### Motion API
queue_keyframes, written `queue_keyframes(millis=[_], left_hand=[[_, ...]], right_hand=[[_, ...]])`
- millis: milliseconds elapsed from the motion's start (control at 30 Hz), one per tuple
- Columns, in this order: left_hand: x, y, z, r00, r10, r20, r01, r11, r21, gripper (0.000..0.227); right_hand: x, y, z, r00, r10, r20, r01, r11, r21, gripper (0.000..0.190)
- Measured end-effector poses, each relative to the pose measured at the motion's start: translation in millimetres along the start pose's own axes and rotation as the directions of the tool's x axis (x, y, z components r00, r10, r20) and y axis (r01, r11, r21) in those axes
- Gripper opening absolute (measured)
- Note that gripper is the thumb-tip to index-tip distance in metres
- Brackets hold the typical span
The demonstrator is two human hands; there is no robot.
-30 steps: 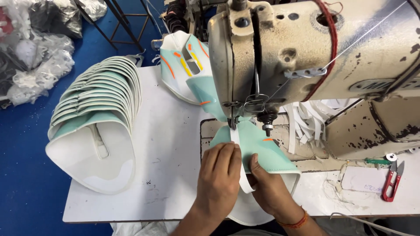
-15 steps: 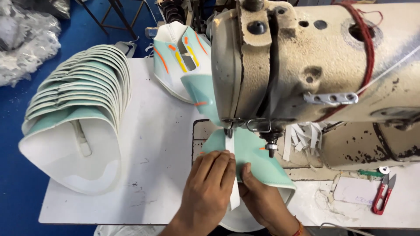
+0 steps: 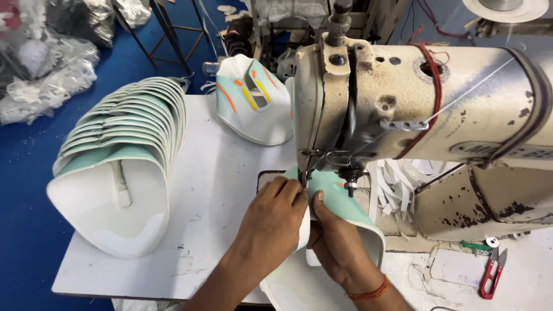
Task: The person uses a sewing machine to stitch a white elastic strap onto the side of a light green slipper. They repeatedly pick up slippers from a stack, guide them under the needle, and then place the finished items aside.
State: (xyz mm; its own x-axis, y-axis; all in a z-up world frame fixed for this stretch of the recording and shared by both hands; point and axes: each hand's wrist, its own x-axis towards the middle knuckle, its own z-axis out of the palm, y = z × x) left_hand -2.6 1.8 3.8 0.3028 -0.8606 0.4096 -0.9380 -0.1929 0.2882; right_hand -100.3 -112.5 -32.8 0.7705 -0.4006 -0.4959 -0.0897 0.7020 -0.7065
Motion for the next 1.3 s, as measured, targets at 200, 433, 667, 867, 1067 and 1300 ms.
queue_keyframes(millis=[200, 433, 667, 867, 1067, 1300], left_hand=[[-11.6, 7.3, -9.8, 0.999, -0.003, 0.052, 0.005, 0.999, -0.05, 0.051], [-10.0, 10.9, 0.7, 1.0, 0.003, -0.012, -0.002, 0.999, 0.049, 0.046], [-5.4, 16.3, 5.1, 0.998, -0.057, 0.006, 0.057, 0.998, 0.037, 0.039], [-1.2, 17.5, 2.8, 0.994, -0.095, 0.051, 0.094, 0.995, 0.029, 0.038], [-5.9, 11.8, 1.2, 0.991, -0.128, 0.04, 0.129, 0.991, -0.02, 0.037], [-29.8, -83.8, 27.5, 0.817, -0.471, 0.332, 0.481, 0.24, -0.843, 0.036]], right_hand=[[-11.8, -8.9, 5.9, 1.0, -0.007, -0.006, 0.008, 0.999, 0.042, 0.039], [2.9, -4.0, -11.0, 1.0, 0.006, 0.003, -0.006, 0.997, -0.075, 0.046], [-10.4, -21.8, 5.9, 0.983, 0.162, -0.084, -0.17, 0.981, -0.089, 0.058], [-10.6, -27.3, 9.0, 0.979, 0.196, -0.06, -0.2, 0.977, -0.076, 0.059], [5.6, -7.5, -20.6, 0.987, 0.157, 0.042, -0.154, 0.985, -0.077, 0.06], [-51.2, -12.8, -60.2, 0.772, -0.594, 0.227, 0.391, 0.161, -0.906, 0.084]])
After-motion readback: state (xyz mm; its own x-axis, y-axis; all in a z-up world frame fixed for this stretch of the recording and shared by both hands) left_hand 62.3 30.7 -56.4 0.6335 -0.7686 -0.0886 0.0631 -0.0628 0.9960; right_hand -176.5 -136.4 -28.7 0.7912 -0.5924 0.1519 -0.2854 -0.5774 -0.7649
